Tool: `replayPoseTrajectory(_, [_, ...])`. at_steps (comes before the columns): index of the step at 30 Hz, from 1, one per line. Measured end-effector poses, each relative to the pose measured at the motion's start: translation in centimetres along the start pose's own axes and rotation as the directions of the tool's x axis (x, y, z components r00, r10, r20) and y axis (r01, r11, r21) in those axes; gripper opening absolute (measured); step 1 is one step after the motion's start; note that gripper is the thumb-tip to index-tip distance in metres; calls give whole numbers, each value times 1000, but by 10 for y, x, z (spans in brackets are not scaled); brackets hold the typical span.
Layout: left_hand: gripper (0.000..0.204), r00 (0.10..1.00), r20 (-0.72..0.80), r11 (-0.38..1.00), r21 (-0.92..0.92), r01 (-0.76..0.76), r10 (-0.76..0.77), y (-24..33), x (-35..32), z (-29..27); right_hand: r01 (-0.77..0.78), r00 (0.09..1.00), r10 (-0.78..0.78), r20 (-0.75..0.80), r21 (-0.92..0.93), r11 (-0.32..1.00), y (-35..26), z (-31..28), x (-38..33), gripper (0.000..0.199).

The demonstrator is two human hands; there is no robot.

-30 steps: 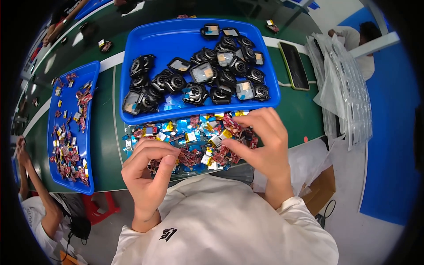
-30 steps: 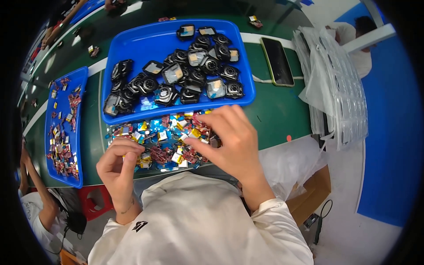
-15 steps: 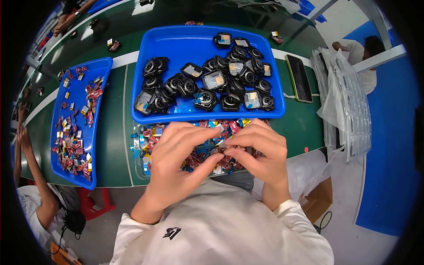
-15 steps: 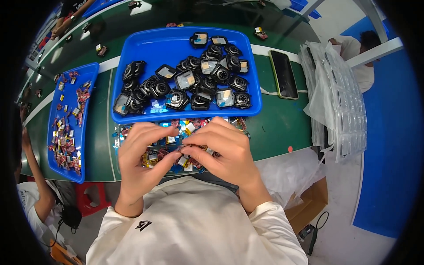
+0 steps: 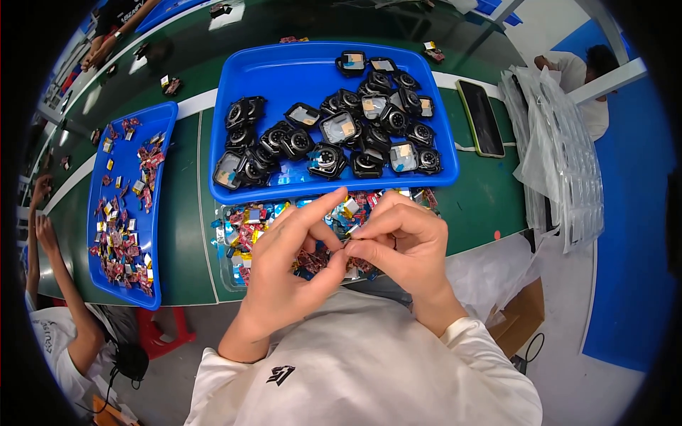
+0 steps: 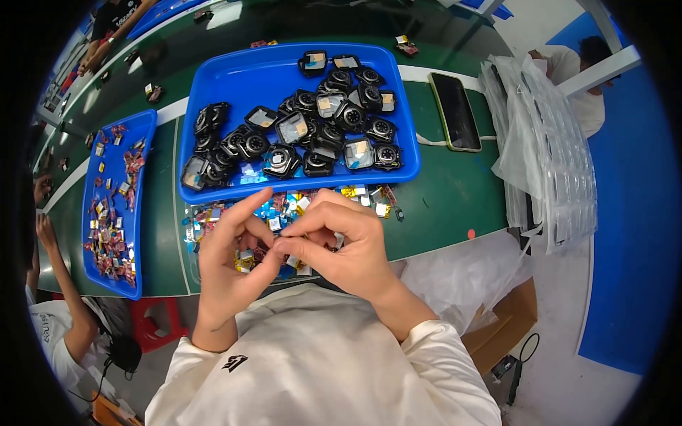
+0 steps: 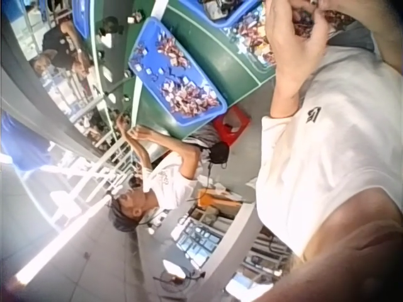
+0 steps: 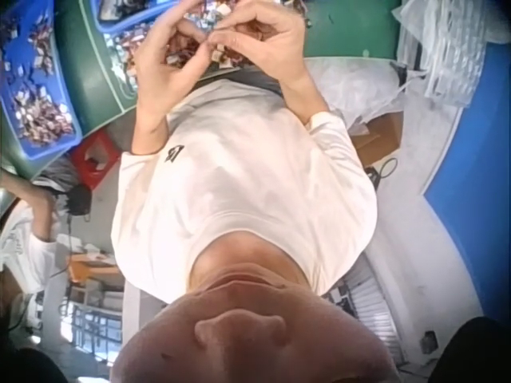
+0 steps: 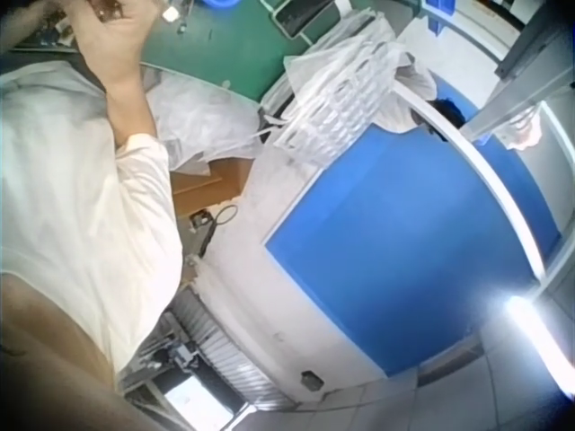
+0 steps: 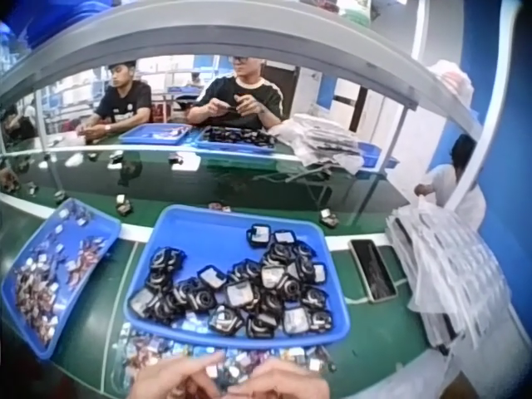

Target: Assembling small electronic modules by attaching batteries and circuit boards to frames.

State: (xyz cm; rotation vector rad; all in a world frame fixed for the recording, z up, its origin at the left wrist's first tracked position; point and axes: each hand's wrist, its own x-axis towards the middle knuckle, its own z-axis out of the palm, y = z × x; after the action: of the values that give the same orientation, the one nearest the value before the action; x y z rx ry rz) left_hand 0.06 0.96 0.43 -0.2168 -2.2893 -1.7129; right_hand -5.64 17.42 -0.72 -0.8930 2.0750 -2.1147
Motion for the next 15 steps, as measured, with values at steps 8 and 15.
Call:
replayPoseTrajectory(8, [23,965,-206,841,-541,28,-164,-6,-8,-3,-253,967,247,67,111,961,-2,8,-8,14])
replayPoseTrajectory(15, [21,934,-260,907,-402,126,-245,-7,-12,-1,35,999,-28,45,-172,985,-5,4,-2,18])
